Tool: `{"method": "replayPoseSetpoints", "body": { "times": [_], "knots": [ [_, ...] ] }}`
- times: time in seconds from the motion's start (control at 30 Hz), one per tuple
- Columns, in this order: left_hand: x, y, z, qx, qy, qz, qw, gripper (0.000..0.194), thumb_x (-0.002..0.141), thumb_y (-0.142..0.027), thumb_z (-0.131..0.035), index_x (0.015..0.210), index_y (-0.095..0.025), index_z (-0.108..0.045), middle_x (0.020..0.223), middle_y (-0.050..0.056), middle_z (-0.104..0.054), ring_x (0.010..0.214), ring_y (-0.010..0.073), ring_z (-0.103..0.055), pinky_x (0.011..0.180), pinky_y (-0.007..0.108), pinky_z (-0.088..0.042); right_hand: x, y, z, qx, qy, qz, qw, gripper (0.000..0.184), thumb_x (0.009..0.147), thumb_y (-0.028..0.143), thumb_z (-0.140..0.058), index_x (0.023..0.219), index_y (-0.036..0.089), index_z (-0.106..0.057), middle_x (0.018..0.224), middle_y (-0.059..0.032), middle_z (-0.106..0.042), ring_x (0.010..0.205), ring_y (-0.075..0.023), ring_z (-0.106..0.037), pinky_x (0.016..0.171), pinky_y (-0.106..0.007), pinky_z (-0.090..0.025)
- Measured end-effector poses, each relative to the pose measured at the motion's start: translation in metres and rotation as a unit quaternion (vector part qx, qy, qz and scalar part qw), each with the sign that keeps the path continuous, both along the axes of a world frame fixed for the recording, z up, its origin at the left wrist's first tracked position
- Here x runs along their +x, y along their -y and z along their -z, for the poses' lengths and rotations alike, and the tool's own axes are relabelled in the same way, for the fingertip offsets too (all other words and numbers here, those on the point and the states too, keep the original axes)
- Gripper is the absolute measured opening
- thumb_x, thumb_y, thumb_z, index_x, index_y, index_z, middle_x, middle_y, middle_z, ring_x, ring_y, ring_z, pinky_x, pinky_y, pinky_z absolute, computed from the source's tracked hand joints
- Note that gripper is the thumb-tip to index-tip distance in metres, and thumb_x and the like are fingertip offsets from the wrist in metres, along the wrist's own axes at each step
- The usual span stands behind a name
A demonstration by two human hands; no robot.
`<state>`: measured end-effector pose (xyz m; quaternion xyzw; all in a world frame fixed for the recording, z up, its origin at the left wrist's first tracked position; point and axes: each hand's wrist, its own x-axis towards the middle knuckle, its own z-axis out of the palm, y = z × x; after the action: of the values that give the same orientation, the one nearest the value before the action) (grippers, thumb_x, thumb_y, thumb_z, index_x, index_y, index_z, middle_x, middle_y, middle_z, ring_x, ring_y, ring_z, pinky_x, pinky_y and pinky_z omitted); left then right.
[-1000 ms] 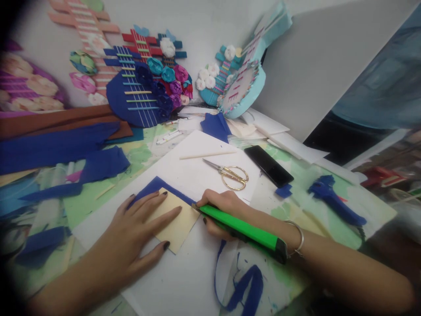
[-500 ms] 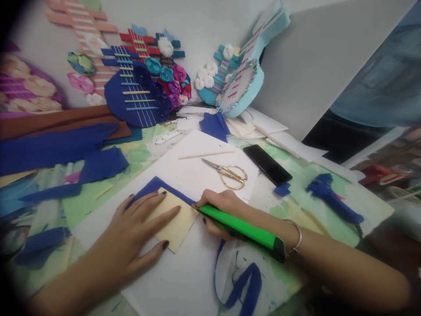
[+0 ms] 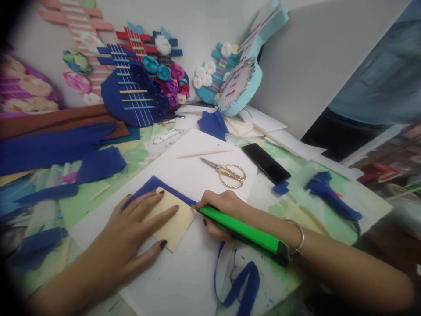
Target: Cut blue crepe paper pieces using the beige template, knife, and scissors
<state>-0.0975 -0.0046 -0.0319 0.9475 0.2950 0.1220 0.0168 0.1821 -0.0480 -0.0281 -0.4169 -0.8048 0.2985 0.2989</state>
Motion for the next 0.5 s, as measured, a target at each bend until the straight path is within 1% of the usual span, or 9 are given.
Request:
{"method": "replayPoseSetpoints", "body": {
  "times": [0.07,0.13,0.2,0.37,0.43,0.5],
  "knots": [
    [-0.0002,0.0000,-0.0001,-0.001,-0.001,-0.001,1.000,0.057,0.087,-0.034,-0.050,0.143,-0.037,-0.042,0.147,0.011,-0.041,0.134,0.0362,-0.037,0.104,0.064,-0.025,0.0000,0.0008,0.0000,-0.041,-0.030,-0.001,0.999,0.011,0.089,0.021,-0.054,0.099,0.022,-0.049,0.045,0.0124,-0.051,0.036,-0.0076,-0.041,0.038,-0.020,-0.030],
    [-0.0002,-0.0001,-0.0002,-0.001,-0.002,-0.001,1.000,0.057,0.087,-0.034,-0.050,0.143,-0.037,-0.042,0.147,0.012,-0.041,0.134,0.0361,-0.037,0.104,0.064,-0.025,-0.0001,0.0016,0.0003,-0.085,-0.059,-0.022,0.994,0.010,0.091,0.020,-0.051,0.100,0.021,-0.048,0.041,0.0145,-0.047,0.032,-0.0067,-0.038,0.037,-0.019,-0.028],
    [-0.0001,-0.0002,-0.0002,-0.001,-0.002,0.001,1.000,0.057,0.087,-0.034,-0.050,0.144,-0.037,-0.041,0.147,0.012,-0.041,0.134,0.0360,-0.037,0.104,0.064,-0.026,0.0000,0.0025,0.0006,-0.115,-0.077,-0.035,0.990,0.011,0.091,0.019,-0.050,0.102,0.021,-0.047,0.040,0.0156,-0.046,0.030,-0.0063,-0.035,0.036,-0.019,-0.027],
    [-0.0007,0.0000,0.0000,-0.007,0.004,0.001,1.000,0.058,0.086,-0.033,-0.051,0.143,-0.037,-0.042,0.147,0.011,-0.041,0.133,0.0372,-0.038,0.105,0.064,-0.025,0.0008,0.0040,0.0017,-0.135,-0.101,-0.037,0.985,0.010,0.090,0.019,-0.050,0.100,0.022,-0.048,0.038,0.0155,-0.046,0.028,-0.0066,-0.035,0.036,-0.020,-0.027],
    [-0.0009,-0.0001,0.0002,-0.006,0.001,-0.001,1.000,0.058,0.086,-0.034,-0.051,0.143,-0.037,-0.042,0.148,0.011,-0.040,0.133,0.0370,-0.038,0.105,0.064,-0.025,0.0011,0.0035,0.0017,-0.139,-0.097,-0.037,0.985,0.010,0.091,0.019,-0.048,0.100,0.022,-0.048,0.037,0.0156,-0.045,0.028,-0.0069,-0.034,0.035,-0.020,-0.027],
    [-0.0009,-0.0002,0.0003,-0.002,-0.003,-0.001,1.000,0.058,0.087,-0.034,-0.050,0.144,-0.037,-0.040,0.148,0.011,-0.040,0.134,0.0358,-0.037,0.105,0.064,-0.025,0.0012,0.0026,0.0014,-0.127,-0.081,-0.033,0.988,0.010,0.089,0.019,-0.050,0.099,0.022,-0.049,0.037,0.0154,-0.044,0.029,-0.0072,-0.035,0.036,-0.019,-0.027]
  ]
}}
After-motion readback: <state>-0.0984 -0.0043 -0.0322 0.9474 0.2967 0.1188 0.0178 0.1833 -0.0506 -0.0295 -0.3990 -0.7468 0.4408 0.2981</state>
